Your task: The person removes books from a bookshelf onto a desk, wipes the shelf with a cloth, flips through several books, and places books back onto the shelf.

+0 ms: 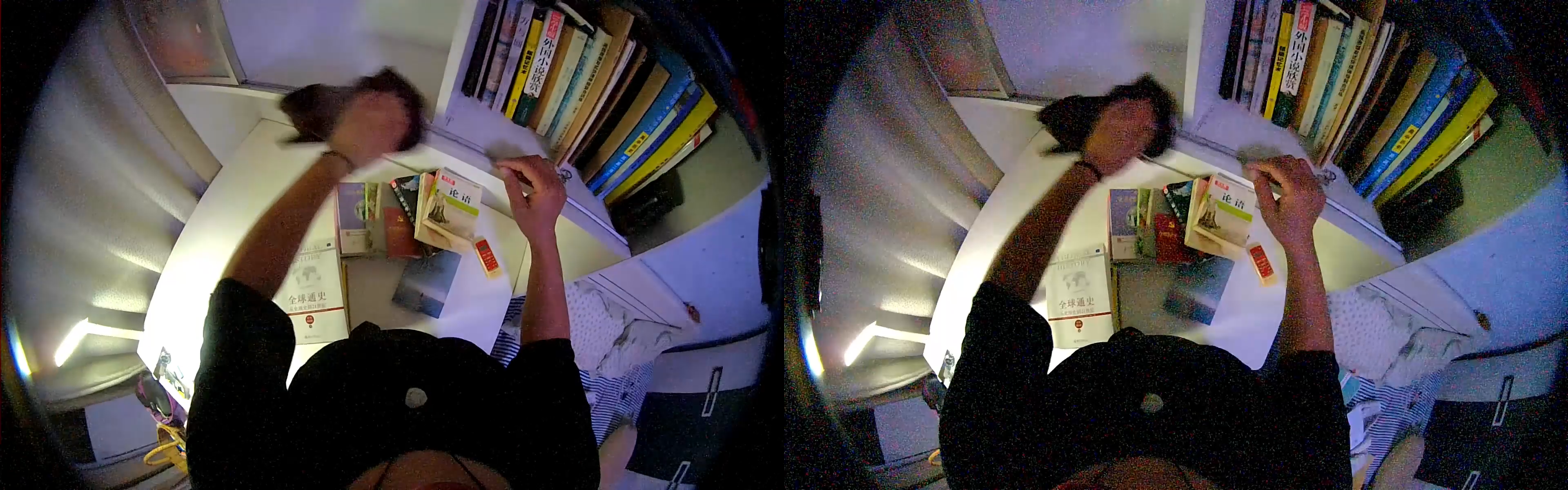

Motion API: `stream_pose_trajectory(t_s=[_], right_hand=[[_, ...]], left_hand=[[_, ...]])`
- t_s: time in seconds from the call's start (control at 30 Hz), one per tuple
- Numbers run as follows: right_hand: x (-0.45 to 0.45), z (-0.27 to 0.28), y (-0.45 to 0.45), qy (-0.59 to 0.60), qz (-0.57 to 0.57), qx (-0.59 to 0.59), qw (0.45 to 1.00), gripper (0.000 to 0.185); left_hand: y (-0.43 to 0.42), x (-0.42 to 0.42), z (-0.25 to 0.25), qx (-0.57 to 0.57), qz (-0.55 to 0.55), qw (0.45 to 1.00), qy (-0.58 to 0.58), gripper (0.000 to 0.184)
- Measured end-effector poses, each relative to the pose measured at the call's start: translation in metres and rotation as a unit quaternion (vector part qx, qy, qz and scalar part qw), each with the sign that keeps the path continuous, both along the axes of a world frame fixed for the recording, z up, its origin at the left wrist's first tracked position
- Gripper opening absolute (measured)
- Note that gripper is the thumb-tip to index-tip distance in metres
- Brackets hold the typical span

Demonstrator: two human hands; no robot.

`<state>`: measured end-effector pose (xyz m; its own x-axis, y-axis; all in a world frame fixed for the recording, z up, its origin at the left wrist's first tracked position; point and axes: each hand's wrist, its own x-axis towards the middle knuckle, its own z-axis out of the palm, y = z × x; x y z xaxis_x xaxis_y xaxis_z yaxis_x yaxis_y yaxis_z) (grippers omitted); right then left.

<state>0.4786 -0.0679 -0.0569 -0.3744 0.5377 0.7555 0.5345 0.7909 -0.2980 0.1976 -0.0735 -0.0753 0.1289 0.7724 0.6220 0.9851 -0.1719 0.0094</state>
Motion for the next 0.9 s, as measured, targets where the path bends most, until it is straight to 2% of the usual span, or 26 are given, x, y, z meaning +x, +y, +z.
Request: stream_pose_trajectory(t_s=[0.03,0.07,0.13,0.2,0.23,0.27,0.33,0.4,0.47,0.53,0.57,0.67,0.73,0.87,0.9], right_hand=[[0.0,0.0,0.0,-0.002,0.002,-0.002,1.0,0.01],[0.001,0.001,0.0,-0.004,0.0,-0.003,1.0,0.01],[-0.002,0.002,-0.001,0.013,0.019,0.018,1.0,0.01],[-0.001,0.002,-0.003,0.003,0.021,0.01,1.0,0.013],[0.0,0.0,-0.002,0.002,0.018,0.009,1.0,0.014],[0.001,0.001,0.001,0.0,0.015,0.01,1.0,0.015],[0.002,-0.001,0.004,0.002,0.007,0.011,1.0,0.013],[-0.004,-0.001,0.002,0.003,0.015,0.012,1.0,0.012],[-0.006,0.001,-0.001,-0.017,-0.04,0.033,0.999,0.012],[-0.007,-0.003,0.002,0.017,-0.02,0.027,0.999,0.011],[-0.002,-0.004,0.001,0.007,-0.035,-0.013,0.999,0.01],[-0.002,0.001,-0.003,0.038,-0.008,-0.039,0.998,0.01],[0.0,-0.001,-0.001,0.04,-0.013,-0.033,0.999,0.009],[0.006,-0.007,0.008,0.01,0.004,0.017,1.0,0.01],[0.007,-0.009,0.009,0.003,0.011,0.044,0.999,0.012]], left_hand=[[-0.007,0.021,0.002,0.055,-0.107,0.993,-0.006,0.026],[-0.01,0.021,0.002,0.036,-0.114,0.992,-0.036,0.03],[-0.005,0.007,0.002,0.04,-0.137,0.99,-0.011,0.03],[0.011,-0.008,0.009,-0.053,-0.104,0.992,-0.05,0.032],[0.016,-0.009,0.026,-0.131,-0.088,0.987,-0.003,0.034],[0.03,-0.006,0.028,-0.129,-0.088,0.988,-0.004,0.034],[0.058,0.0,0.033,-0.222,-0.031,0.959,0.172,0.036],[0.08,0.008,0.039,-0.272,-0.022,0.954,0.127,0.04],[0.104,0.011,0.035,-0.268,-0.007,0.959,0.093,0.046],[0.107,0.004,0.033,-0.257,-0.03,0.955,0.143,0.049],[0.108,-0.003,0.03,-0.274,-0.02,0.95,0.146,0.052],[0.095,-0.052,0.035,-0.249,0.067,0.964,0.063,0.052],[0.081,-0.115,0.029,-0.239,0.122,0.962,0.044,0.051],[0.063,-0.256,-0.012,-0.205,0.208,0.956,0.035,0.053],[0.062,-0.274,-0.026,-0.158,0.214,0.963,0.04,0.053]])
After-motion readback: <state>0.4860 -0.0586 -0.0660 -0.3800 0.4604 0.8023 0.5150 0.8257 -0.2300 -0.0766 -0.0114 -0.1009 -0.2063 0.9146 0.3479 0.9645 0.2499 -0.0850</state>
